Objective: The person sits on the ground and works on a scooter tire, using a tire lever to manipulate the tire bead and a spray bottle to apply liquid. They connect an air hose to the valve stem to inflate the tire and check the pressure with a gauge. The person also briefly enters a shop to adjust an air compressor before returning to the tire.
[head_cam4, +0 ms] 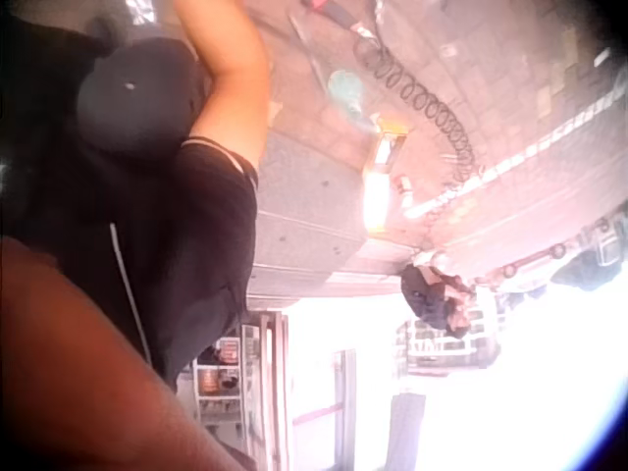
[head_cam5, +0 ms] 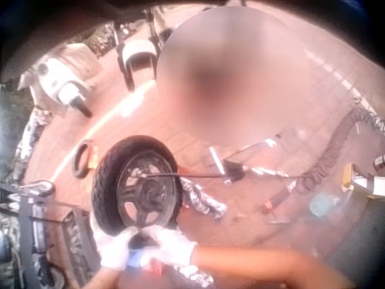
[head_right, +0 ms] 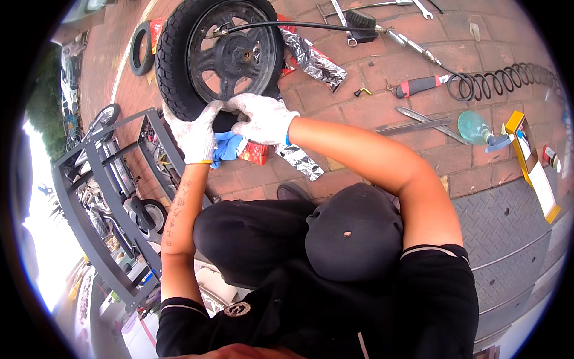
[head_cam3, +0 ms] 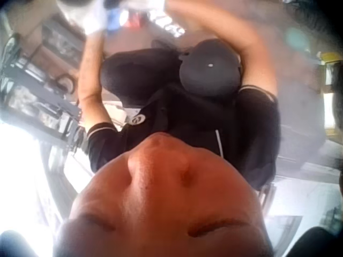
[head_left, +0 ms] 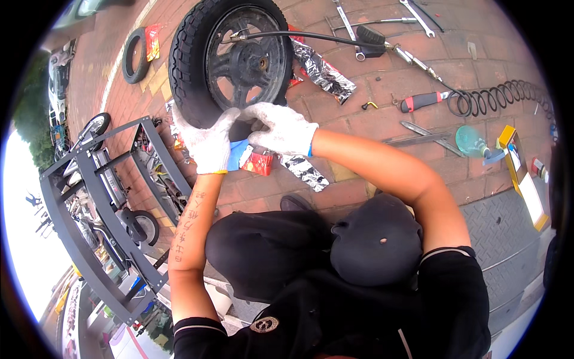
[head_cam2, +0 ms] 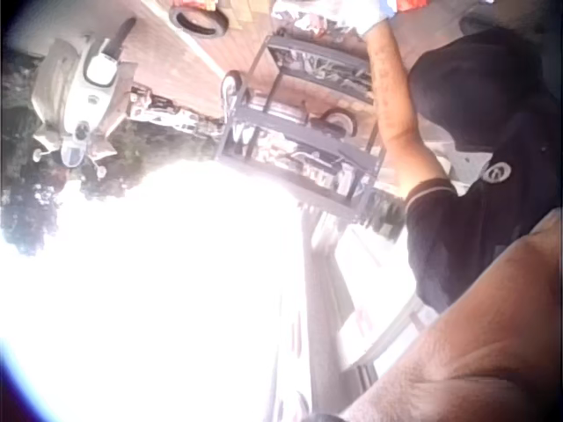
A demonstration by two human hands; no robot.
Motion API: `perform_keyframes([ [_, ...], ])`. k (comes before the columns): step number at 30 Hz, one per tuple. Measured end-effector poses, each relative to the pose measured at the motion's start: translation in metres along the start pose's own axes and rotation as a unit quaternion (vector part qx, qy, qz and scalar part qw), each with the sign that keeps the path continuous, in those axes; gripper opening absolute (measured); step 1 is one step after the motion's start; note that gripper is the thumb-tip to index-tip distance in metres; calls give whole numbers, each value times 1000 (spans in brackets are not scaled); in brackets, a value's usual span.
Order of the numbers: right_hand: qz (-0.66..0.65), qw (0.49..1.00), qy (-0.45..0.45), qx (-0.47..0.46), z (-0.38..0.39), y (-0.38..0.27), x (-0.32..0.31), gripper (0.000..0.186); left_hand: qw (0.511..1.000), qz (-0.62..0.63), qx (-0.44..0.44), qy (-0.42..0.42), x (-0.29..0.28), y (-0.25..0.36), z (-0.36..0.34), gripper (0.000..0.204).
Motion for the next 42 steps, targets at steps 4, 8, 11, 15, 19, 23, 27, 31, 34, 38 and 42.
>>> perform_keyframes([
  [4, 76, 991, 108, 26, 52, 7, -74, 30, 980, 189, -48, -26, -5, 5, -13, 115],
  [8, 351, 873, 327, 87, 111, 37, -208, 24, 994, 93, -61, 3, -2, -18, -9, 104],
  [11, 482, 794, 268, 256, 137, 62, -262, 51, 985, 164, -35, 32, -2, -24, -4, 94],
  [15, 428, 796, 109, 414, 128, 86, -275, 70, 996, 79, 46, 2, -3, -26, -7, 86],
  [19, 363, 825, 55, 430, 119, 86, -302, 69, 993, 115, 8, -1, -3, -45, -6, 90],
  [23, 360, 839, 34, 407, 120, 88, -307, 70, 989, 146, 0, 5, 2, -58, -3, 97],
  [27, 349, 853, 63, 384, 133, 105, -308, 70, 989, 147, -9, 3, 1, -48, -1, 97],
  [31, 331, 860, 85, 379, 139, 117, -310, 67, 988, 151, -17, 5, 1, -51, -2, 96],
  [34, 337, 860, 100, 370, 139, 122, -308, 64, 981, 195, -12, 5, 2, -45, -5, 96],
  [38, 355, 856, 126, 353, 144, 129, -306, 63, 982, 186, -12, 12, 2, -48, -4, 96],
  [42, 352, 856, 105, 363, 142, 130, -309, 63, 986, 164, -20, 14, 1, -42, -3, 97],
])
Point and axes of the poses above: each hand's wrist, its own z-axis away from the middle knuckle, its own x-axis out of the palm, y = z × x, the point moved 1 cm from there along -z, towards the middle knuckle, and after that the axes turned 12 degrees about -y, right-handed, at the moved point
